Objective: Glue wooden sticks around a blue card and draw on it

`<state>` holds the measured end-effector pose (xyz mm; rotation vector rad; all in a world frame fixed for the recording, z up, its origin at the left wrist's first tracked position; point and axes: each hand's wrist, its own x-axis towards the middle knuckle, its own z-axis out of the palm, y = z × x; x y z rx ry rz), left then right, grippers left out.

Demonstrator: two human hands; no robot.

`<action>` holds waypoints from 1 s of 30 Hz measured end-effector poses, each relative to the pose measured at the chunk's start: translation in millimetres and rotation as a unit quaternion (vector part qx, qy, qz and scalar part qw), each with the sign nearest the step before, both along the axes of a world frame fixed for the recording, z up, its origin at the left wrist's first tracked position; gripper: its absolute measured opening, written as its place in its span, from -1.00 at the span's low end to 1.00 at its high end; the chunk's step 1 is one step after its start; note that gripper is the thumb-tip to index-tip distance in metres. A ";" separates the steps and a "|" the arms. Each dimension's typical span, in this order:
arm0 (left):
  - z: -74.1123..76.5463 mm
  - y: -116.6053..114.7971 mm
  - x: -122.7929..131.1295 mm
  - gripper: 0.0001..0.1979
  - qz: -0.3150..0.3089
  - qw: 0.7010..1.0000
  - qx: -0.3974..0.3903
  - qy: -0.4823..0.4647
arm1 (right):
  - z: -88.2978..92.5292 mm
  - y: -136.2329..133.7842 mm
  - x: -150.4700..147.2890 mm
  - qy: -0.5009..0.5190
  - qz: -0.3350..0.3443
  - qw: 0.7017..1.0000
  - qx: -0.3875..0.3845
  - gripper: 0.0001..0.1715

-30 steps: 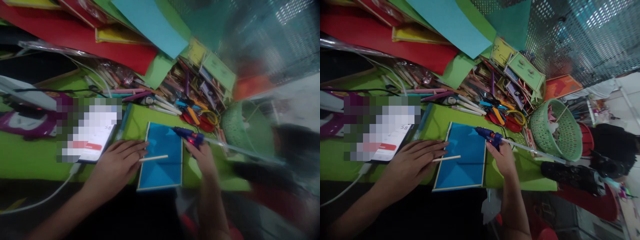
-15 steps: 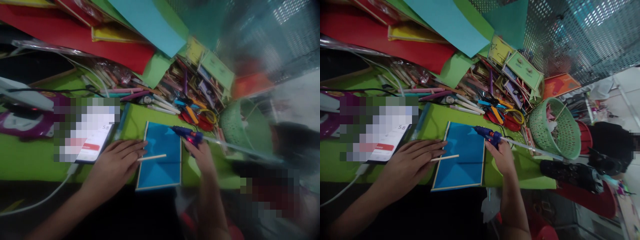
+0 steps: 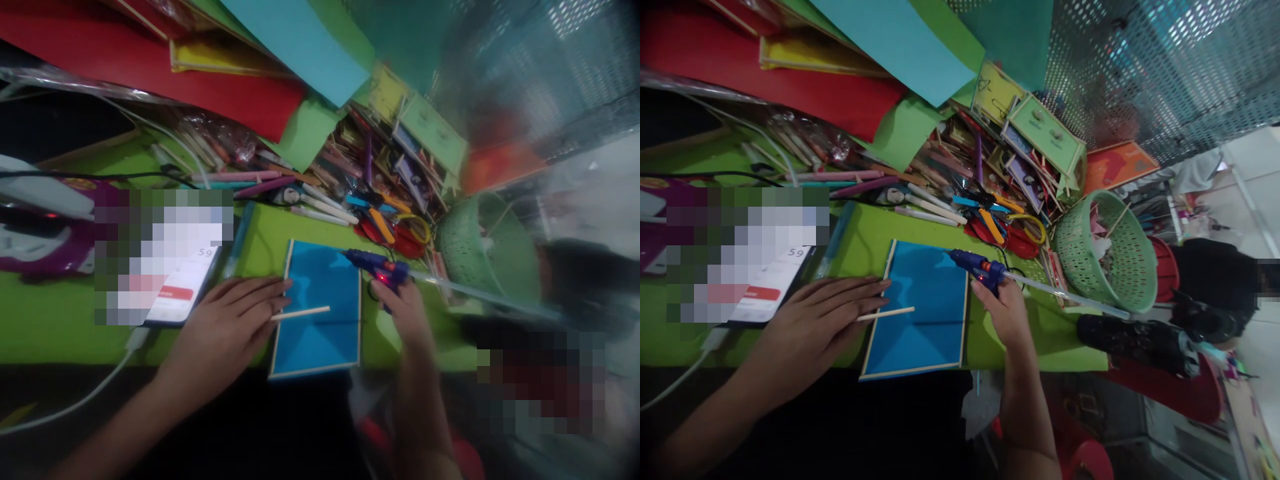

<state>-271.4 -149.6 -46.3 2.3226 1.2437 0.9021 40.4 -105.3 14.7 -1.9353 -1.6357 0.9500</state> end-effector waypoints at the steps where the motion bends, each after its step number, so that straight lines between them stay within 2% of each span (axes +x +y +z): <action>1: -0.1 -0.1 -0.1 -0.73 0.000 1.000 -0.001 0.000 | 0.1 -0.3 0.4 0.000 0.001 1.000 0.000 -0.57; 15: 1.6 0.3 0.3 -0.73 0.006 1.000 -0.001 -0.004 | -2.8 2.0 -1.4 0.011 0.024 1.000 0.011 -0.60; 24: 2.3 0.7 1.0 -0.72 0.002 1.000 0.008 -0.001 | 1.6 -3.5 10.0 -0.028 0.010 0.999 0.026 -0.60; 30: 0.5 -0.4 1.1 -0.71 0.011 1.000 -0.003 -0.009 | -0.5 -1.5 3.5 -0.019 0.019 0.999 0.026 -0.59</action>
